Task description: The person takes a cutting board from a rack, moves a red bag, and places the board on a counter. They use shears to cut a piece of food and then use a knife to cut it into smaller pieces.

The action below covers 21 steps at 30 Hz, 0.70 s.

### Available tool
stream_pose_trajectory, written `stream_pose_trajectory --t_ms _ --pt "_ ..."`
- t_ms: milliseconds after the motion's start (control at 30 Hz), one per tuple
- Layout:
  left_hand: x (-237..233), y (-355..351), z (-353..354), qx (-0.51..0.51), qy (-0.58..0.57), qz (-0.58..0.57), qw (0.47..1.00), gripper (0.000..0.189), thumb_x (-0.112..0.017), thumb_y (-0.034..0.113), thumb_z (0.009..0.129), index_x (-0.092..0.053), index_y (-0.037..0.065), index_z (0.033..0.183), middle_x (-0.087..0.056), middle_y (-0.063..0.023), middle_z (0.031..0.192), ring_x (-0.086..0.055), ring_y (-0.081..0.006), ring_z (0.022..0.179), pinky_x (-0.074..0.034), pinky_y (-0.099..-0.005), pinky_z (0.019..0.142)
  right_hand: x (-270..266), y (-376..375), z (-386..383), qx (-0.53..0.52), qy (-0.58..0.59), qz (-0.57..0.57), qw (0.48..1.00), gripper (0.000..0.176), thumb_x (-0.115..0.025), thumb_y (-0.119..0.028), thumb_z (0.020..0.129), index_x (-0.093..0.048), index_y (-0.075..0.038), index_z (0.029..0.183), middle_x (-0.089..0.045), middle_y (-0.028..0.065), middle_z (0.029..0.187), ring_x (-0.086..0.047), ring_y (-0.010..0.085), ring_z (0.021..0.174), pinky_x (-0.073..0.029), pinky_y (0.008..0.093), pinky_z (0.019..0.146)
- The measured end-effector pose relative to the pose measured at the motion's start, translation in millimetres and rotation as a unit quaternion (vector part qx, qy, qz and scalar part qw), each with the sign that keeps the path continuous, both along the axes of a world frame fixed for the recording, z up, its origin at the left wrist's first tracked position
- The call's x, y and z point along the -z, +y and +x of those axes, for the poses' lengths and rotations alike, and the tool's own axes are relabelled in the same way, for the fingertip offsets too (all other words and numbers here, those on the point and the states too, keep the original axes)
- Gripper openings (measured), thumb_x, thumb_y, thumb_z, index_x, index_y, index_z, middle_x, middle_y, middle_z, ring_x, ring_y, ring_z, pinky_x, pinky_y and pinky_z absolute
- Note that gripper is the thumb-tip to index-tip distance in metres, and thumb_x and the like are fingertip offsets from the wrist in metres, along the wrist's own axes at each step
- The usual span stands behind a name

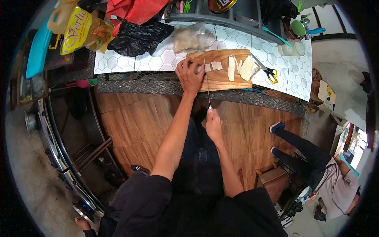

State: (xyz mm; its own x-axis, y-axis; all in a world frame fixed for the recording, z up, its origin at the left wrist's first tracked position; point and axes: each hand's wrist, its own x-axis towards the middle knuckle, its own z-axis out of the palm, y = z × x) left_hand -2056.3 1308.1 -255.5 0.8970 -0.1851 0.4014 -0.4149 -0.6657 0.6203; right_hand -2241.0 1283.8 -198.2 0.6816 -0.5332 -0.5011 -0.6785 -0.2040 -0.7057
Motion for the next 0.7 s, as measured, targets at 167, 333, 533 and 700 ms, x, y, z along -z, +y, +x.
stream_pose_trajectory --t_ms 167,333,533,700 --pt "2.3 1.4 -2.6 -0.003 0.005 0.025 1.000 0.023 -0.075 0.027 0.077 -0.072 0.009 0.090 -0.059 -0.0099 0.107 -0.050 -0.0305 0.107 -0.037 -0.0456 0.094 0.9 -9.4 8.9 0.002 -0.021 0.004 1.000 0.042 -0.035 -0.037 0.104 -0.050 0.001 0.094 -0.056 0.0321 0.085 -0.053 0.0541 0.090 -0.042 0.0539 0.073" --pt "3.4 1.5 -3.1 0.006 -0.012 0.005 1.000 0.021 -0.075 0.027 0.078 -0.072 0.010 0.091 -0.059 -0.0097 0.106 -0.051 -0.0303 0.106 -0.036 -0.0446 0.094 -1.2 -3.0 -9.2 0.011 -0.016 -0.007 1.000 0.042 -0.036 -0.036 0.103 -0.052 0.001 0.097 -0.058 0.0323 0.091 -0.053 0.0542 0.092 -0.043 0.0538 0.075" --pt "1.3 0.6 -2.6 0.012 -0.003 0.010 1.000 0.023 -0.075 0.028 0.077 -0.072 0.009 0.090 -0.059 -0.0106 0.107 -0.050 -0.0308 0.107 -0.036 -0.0453 0.094 1.5 -27.3 9.2 0.027 -0.048 0.017 0.998 0.041 -0.038 -0.034 0.103 -0.053 0.003 0.096 -0.059 0.0315 0.091 -0.054 0.0517 0.090 -0.042 0.0508 0.076" --pt "-1.8 5.0 -5.7 0.019 0.014 0.020 1.000 0.023 -0.073 0.026 0.079 -0.072 0.007 0.091 -0.059 -0.0105 0.109 -0.050 -0.0308 0.106 -0.036 -0.0455 0.095 1.5 -32.6 -4.4 0.030 -0.012 0.080 0.996 0.042 -0.040 -0.035 0.102 -0.052 0.004 0.092 -0.056 0.0272 0.081 -0.054 0.0435 0.077 -0.042 0.0458 0.072"
